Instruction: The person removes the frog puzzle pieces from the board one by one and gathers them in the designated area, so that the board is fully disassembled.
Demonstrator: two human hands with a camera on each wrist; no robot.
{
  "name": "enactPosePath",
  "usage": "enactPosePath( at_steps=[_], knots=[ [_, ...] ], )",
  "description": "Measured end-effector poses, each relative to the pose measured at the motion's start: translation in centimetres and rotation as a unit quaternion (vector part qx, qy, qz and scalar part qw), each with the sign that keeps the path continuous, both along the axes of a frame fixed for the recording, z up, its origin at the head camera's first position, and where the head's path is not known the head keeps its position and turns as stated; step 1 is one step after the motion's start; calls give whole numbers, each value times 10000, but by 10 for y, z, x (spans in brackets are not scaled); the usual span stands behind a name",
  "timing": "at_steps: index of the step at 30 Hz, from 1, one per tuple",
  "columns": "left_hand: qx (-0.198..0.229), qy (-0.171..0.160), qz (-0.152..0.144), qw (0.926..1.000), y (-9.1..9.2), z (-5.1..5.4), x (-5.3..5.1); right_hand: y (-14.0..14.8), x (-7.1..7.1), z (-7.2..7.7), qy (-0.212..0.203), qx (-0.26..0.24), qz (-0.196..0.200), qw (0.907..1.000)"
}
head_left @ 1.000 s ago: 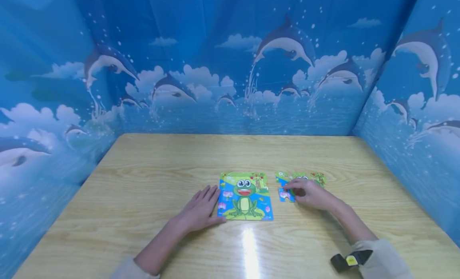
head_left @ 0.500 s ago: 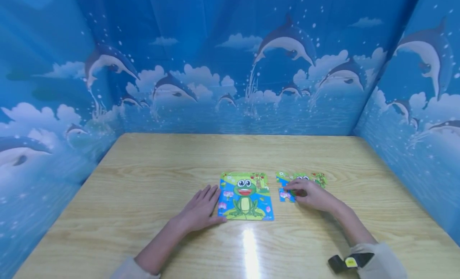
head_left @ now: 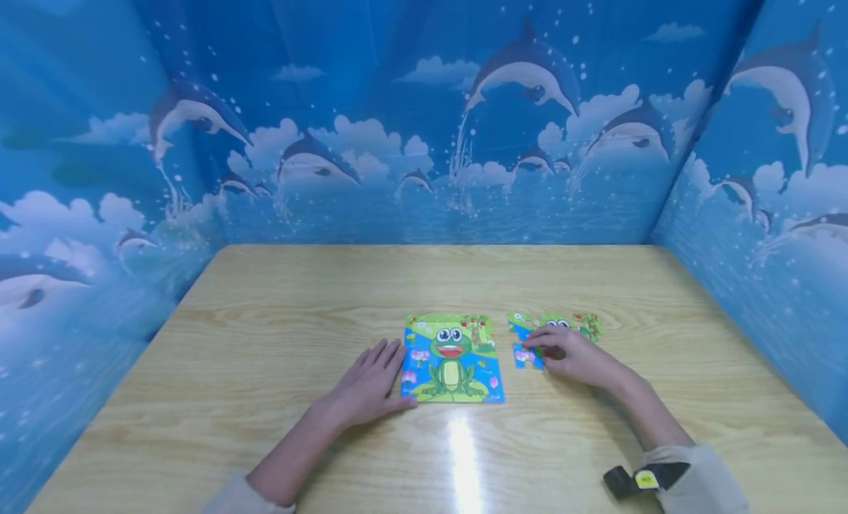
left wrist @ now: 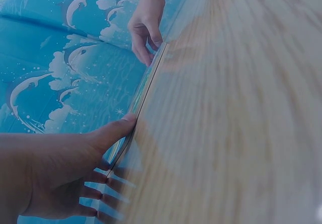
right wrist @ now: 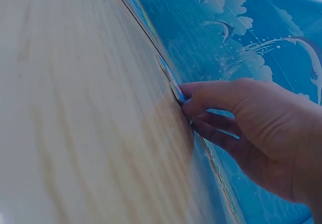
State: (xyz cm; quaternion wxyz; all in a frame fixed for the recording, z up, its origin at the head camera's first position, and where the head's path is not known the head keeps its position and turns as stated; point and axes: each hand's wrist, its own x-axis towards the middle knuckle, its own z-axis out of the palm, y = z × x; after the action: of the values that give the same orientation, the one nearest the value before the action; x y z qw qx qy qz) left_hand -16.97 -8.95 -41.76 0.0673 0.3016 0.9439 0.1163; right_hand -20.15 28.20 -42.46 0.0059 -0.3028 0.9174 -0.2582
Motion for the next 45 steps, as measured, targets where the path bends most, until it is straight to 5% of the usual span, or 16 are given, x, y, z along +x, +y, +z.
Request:
enactPosePath(
  at_steps=[16, 24, 45],
  knots=[
    [16, -34, -25, 10000, 0, 2, 1, 0, 0, 1, -24, -130, 60, 9999],
    [17, 9, -64, 10000, -1, -1, 0, 1, 0, 1, 281, -152, 162, 9994],
    [25, -10, -40, 10000, -1, -1, -1, 1, -1, -1, 33, -144, -72, 9999]
  ],
)
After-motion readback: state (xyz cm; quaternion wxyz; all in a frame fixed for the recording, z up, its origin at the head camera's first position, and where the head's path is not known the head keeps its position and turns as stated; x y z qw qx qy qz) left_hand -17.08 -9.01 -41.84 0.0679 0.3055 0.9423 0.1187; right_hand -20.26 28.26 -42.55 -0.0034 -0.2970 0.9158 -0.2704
